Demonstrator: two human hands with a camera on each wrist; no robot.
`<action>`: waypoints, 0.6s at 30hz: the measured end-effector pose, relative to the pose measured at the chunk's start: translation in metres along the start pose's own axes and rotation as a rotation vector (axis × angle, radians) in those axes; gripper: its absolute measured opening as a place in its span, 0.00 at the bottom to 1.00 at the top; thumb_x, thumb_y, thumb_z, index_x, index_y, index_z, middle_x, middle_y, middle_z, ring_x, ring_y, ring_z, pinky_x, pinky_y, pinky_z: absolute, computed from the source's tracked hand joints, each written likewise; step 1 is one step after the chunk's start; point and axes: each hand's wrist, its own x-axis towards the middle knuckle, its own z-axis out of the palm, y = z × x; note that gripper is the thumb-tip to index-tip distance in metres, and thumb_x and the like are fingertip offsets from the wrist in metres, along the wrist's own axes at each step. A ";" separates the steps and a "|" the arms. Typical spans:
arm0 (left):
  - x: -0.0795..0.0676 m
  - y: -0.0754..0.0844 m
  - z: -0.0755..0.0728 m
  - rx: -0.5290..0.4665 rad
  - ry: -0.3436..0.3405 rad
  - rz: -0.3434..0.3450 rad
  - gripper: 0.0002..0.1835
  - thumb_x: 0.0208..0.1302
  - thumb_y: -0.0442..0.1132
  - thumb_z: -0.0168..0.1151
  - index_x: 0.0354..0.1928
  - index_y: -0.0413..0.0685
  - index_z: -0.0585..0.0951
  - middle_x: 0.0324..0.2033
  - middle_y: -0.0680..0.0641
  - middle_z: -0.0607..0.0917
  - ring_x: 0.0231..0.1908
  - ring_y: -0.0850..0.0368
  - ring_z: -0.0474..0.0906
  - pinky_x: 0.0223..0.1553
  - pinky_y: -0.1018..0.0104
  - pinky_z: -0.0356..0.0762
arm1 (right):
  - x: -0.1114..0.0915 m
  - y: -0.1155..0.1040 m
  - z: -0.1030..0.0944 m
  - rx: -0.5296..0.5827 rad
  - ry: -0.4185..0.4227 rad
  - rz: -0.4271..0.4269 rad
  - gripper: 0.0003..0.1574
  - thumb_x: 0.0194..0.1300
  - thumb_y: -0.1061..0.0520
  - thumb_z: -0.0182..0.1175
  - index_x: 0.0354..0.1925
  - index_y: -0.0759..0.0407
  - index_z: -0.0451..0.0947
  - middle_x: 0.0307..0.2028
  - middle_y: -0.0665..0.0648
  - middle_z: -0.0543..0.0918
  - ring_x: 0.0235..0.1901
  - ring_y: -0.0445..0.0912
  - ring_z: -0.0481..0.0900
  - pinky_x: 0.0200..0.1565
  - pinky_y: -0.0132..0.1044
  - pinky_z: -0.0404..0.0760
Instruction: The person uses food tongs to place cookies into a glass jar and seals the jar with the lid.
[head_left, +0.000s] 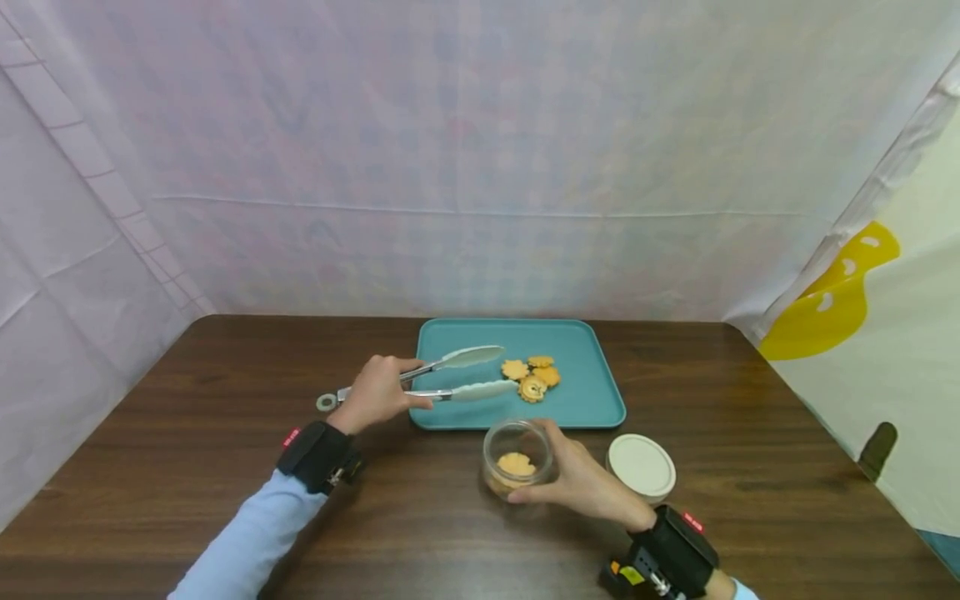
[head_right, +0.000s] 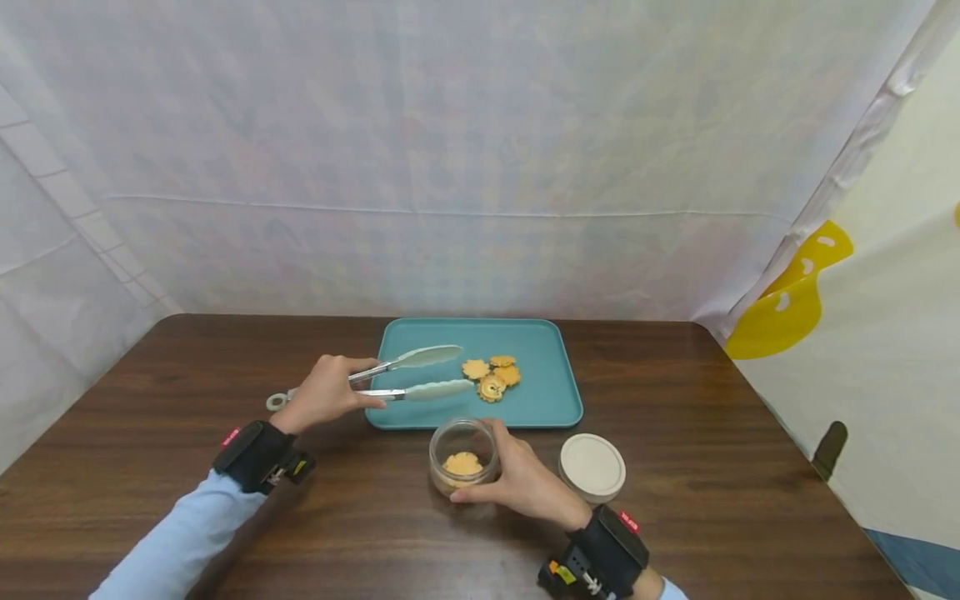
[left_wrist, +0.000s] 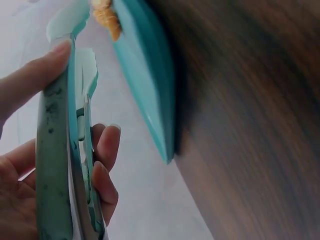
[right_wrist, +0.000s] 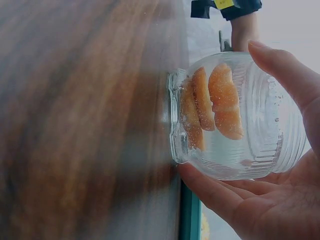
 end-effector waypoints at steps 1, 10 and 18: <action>0.002 0.000 0.002 0.006 -0.002 -0.006 0.33 0.39 0.45 0.73 0.48 0.32 0.77 0.04 0.54 0.58 0.13 0.63 0.44 0.18 0.70 0.47 | 0.000 0.000 0.000 0.003 -0.001 0.004 0.50 0.42 0.39 0.68 0.58 0.53 0.57 0.49 0.57 0.74 0.48 0.51 0.73 0.43 0.46 0.71; 0.012 -0.004 0.013 0.066 -0.024 -0.054 0.36 0.36 0.48 0.74 0.47 0.33 0.77 0.27 0.38 0.83 0.23 0.57 0.75 0.31 0.62 0.74 | 0.001 -0.002 -0.001 0.011 -0.014 0.020 0.51 0.42 0.39 0.68 0.59 0.54 0.57 0.51 0.58 0.73 0.49 0.50 0.72 0.43 0.46 0.71; 0.020 -0.003 0.015 0.076 -0.055 -0.083 0.37 0.35 0.48 0.75 0.48 0.33 0.77 0.34 0.37 0.83 0.30 0.51 0.78 0.34 0.59 0.75 | 0.000 -0.001 -0.001 0.019 -0.013 0.015 0.50 0.42 0.39 0.68 0.59 0.54 0.57 0.51 0.58 0.73 0.49 0.51 0.72 0.43 0.46 0.71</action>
